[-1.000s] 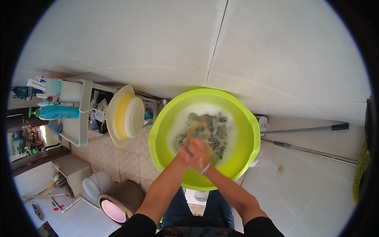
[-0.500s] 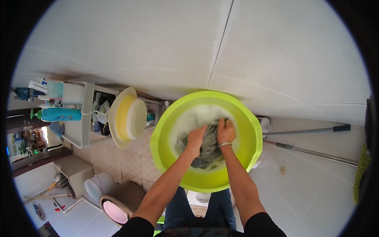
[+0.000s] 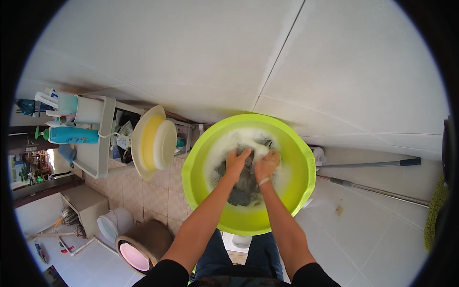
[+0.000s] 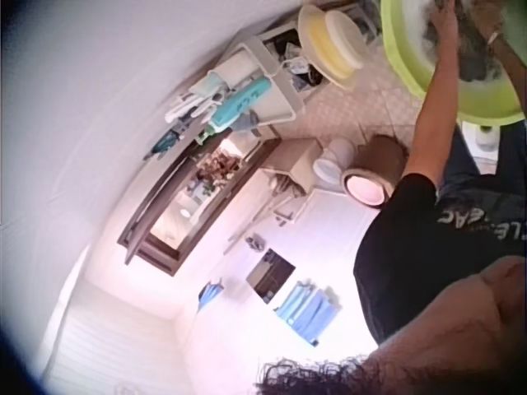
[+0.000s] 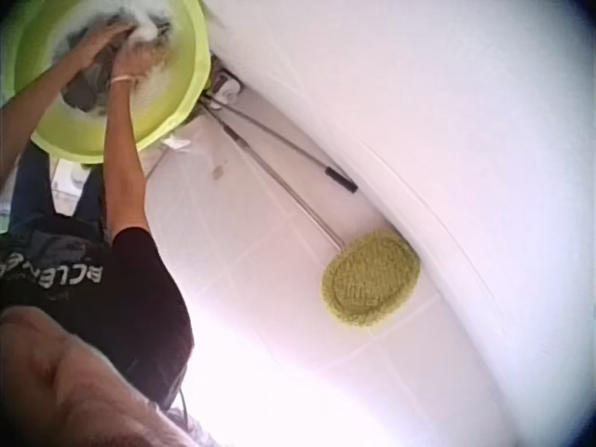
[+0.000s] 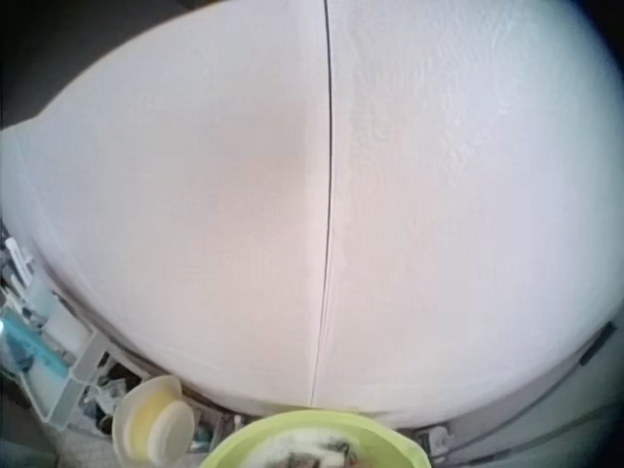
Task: The person hand washes a gray cloth in a yellow basin filled with soapy water. They repeatedly submerge, scrub, and wring the cloth, then lift it to inspect before continuing to agitate it in the basin.
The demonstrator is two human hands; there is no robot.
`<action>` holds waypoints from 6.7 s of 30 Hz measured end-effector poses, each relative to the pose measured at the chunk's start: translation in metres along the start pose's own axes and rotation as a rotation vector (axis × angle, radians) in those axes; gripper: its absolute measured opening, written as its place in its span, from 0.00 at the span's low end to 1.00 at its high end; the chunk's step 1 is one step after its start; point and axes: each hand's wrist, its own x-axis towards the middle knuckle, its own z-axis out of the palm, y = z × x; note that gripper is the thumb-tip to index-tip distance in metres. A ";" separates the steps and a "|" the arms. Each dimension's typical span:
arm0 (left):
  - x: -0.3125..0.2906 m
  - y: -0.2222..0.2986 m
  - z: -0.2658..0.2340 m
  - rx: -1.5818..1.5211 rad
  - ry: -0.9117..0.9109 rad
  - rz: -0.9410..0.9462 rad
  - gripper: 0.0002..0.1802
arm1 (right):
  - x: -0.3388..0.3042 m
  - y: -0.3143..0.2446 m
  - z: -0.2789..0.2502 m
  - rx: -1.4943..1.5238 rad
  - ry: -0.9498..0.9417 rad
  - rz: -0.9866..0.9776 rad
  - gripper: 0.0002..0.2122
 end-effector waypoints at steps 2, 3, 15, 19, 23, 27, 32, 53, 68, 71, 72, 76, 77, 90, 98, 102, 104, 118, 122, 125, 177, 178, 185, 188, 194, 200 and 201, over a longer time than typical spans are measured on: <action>-0.015 -0.009 -0.006 -0.466 -0.004 -0.143 0.20 | -0.048 -0.040 -0.015 0.387 0.075 -0.051 0.16; -0.018 -0.012 -0.008 -0.702 -0.006 -0.200 0.20 | -0.067 -0.065 -0.028 0.547 -0.026 -0.040 0.15; -0.071 0.026 -0.012 -0.450 -0.149 -0.220 0.14 | -0.041 -0.064 -0.055 0.183 0.182 -0.214 0.16; -0.061 0.053 -0.042 -0.187 -0.004 0.093 0.12 | -0.025 -0.058 -0.112 0.144 0.185 -0.149 0.14; -0.037 0.009 -0.089 0.249 0.333 0.204 0.19 | -0.037 -0.054 -0.165 0.073 0.252 -0.145 0.10; -0.037 -0.050 -0.104 0.331 0.300 -0.011 0.25 | -0.047 -0.040 -0.159 -0.338 0.002 -0.175 0.12; -0.058 -0.069 -0.084 0.294 0.258 -0.002 0.18 | -0.051 -0.056 -0.105 -0.429 -0.333 -0.441 0.18; -0.182 0.007 -0.061 0.621 -0.182 0.256 0.03 | -0.046 -0.008 -0.070 0.101 -1.089 0.058 0.23; -0.087 0.002 -0.074 0.795 -0.028 0.139 0.30 | -0.137 -0.022 -0.142 0.652 -0.533 -0.068 0.15; -0.108 0.020 -0.081 0.863 -0.137 -0.019 0.33 | -0.140 -0.033 -0.166 0.652 -0.409 0.016 0.14; -0.115 0.025 -0.084 0.855 -0.176 -0.052 0.34 | -0.139 -0.037 -0.171 0.662 -0.399 0.001 0.14; -0.135 0.015 -0.083 0.841 -0.320 0.023 0.30 | -0.135 -0.056 -0.192 0.679 -0.351 -0.033 0.14; -0.139 0.010 -0.085 0.785 -0.288 0.139 0.26 | -0.134 -0.059 -0.195 0.677 -0.338 -0.036 0.14; -0.191 0.024 -0.096 -0.630 -0.282 -0.464 0.16 | -0.122 -0.051 -0.173 0.936 -0.505 0.624 0.06; -0.221 0.043 -0.103 -0.492 -0.310 0.040 0.14 | -0.114 -0.067 -0.179 1.068 -0.498 0.515 0.04; -0.231 0.069 -0.119 -0.693 -0.430 0.159 0.16 | -0.109 -0.110 -0.221 1.337 -0.379 0.176 0.03; -0.228 0.077 -0.118 -0.707 -0.476 0.008 0.18 | -0.103 -0.110 -0.217 1.426 -0.431 0.295 0.04; -0.089 0.042 -0.089 -0.119 0.193 0.390 0.15 | -0.021 -0.041 -0.109 1.069 -0.276 0.214 0.06; -0.055 0.033 -0.077 -0.393 0.060 0.167 0.16 | -0.009 -0.036 -0.081 1.098 -0.299 0.462 0.12; -0.028 -0.001 -0.050 0.032 0.233 0.301 0.15 | -0.009 -0.016 -0.039 0.838 -0.065 0.312 0.12; 0.023 -0.016 -0.011 -0.275 0.063 0.152 0.14 | 0.001 -0.007 0.013 -0.030 -0.095 -0.261 0.14; 0.016 -0.010 -0.009 -0.550 0.079 0.019 0.18 | -0.016 -0.032 -0.002 0.126 -0.043 -0.277 0.13; -0.001 -0.027 -0.019 -0.907 -0.303 0.007 0.16 | -0.028 -0.100 -0.045 0.300 -0.200 -0.321 0.12; -0.028 0.027 0.000 -0.645 -0.046 -0.187 0.11 | 0.002 -0.068 -0.025 0.143 -0.097 -0.050 0.13; 0.004 -0.024 -0.043 -0.808 -0.388 -0.181 0.10 | -0.037 -0.093 -0.018 0.287 0.069 -0.626 0.14; -0.015 0.016 -0.032 -0.782 0.077 -0.273 0.13 | 0.028 -0.030 -0.012 0.252 0.010 0.092 0.19; -0.009 0.015 -0.037 -0.806 0.121 -0.244 0.15 | 0.024 -0.020 -0.012 0.365 0.043 0.152 0.19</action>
